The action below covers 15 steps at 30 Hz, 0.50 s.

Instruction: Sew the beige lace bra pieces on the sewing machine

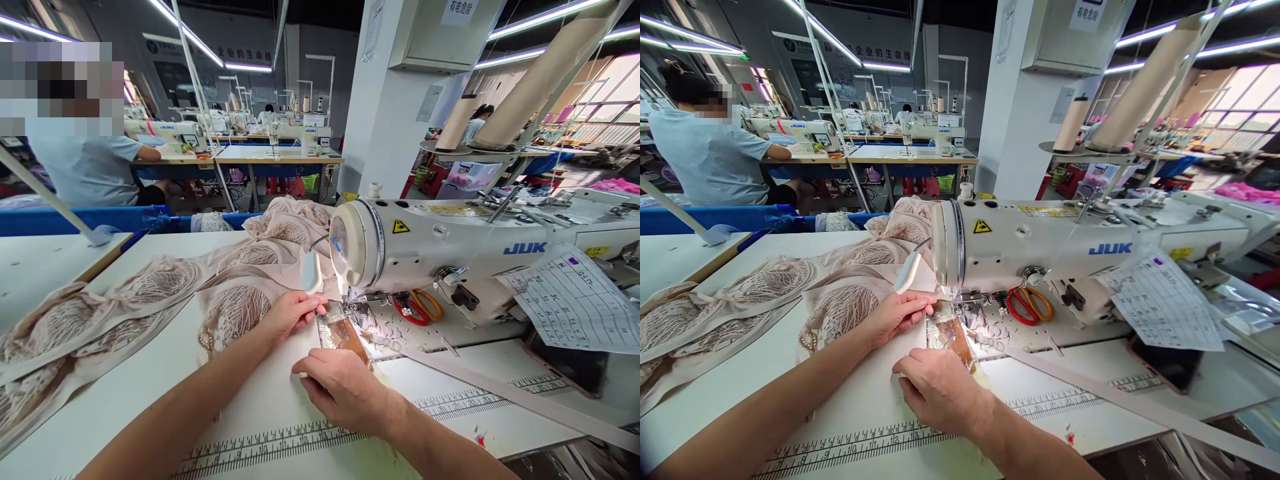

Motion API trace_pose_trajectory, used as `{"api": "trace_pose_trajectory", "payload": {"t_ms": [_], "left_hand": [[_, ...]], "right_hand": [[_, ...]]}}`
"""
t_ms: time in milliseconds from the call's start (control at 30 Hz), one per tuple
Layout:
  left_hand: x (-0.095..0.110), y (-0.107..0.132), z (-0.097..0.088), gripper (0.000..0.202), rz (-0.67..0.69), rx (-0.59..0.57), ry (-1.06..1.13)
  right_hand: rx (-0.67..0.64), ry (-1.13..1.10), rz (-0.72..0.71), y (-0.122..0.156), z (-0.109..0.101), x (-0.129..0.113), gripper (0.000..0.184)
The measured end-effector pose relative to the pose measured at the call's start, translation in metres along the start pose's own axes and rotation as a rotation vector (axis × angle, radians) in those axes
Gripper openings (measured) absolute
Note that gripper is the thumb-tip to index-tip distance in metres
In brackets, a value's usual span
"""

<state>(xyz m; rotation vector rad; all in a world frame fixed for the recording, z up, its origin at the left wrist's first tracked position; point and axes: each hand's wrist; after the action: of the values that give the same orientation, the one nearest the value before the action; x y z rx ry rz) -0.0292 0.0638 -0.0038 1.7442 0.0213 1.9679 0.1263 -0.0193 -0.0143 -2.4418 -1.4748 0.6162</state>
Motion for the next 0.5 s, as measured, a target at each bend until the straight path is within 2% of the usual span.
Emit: {"api": "trace_pose_trajectory", "payload": {"t_ms": [133,267,400,500], "left_hand": [[0.003,0.002,0.002,0.042,0.01,0.014,-0.01],[0.003,0.005,0.006,0.041,0.028,0.0,-0.143],[-0.001,0.008,0.012,0.035,0.127,-0.015,-0.321],[-0.008,0.008,0.014,0.032,0.233,0.003,-0.444]], "right_hand": [[0.0,0.0,-0.004,0.0,-0.002,0.0,0.018],[-0.005,0.0,-0.003,0.0,-0.002,0.001,0.018],[-0.017,0.01,-0.007,-0.002,-0.001,-0.001,0.019],[-0.062,0.014,-0.042,0.003,-0.016,-0.006,0.017]]}}
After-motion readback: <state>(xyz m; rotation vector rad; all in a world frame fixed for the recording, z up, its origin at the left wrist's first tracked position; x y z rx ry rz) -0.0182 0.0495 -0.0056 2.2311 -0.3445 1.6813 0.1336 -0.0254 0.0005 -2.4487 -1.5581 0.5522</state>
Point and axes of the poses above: each hand's wrist, its own y-axis away from the middle knuckle, its own z-axis out of the palm, x = y × z, and after that the axes turned 9 degrees about -z, right-handed
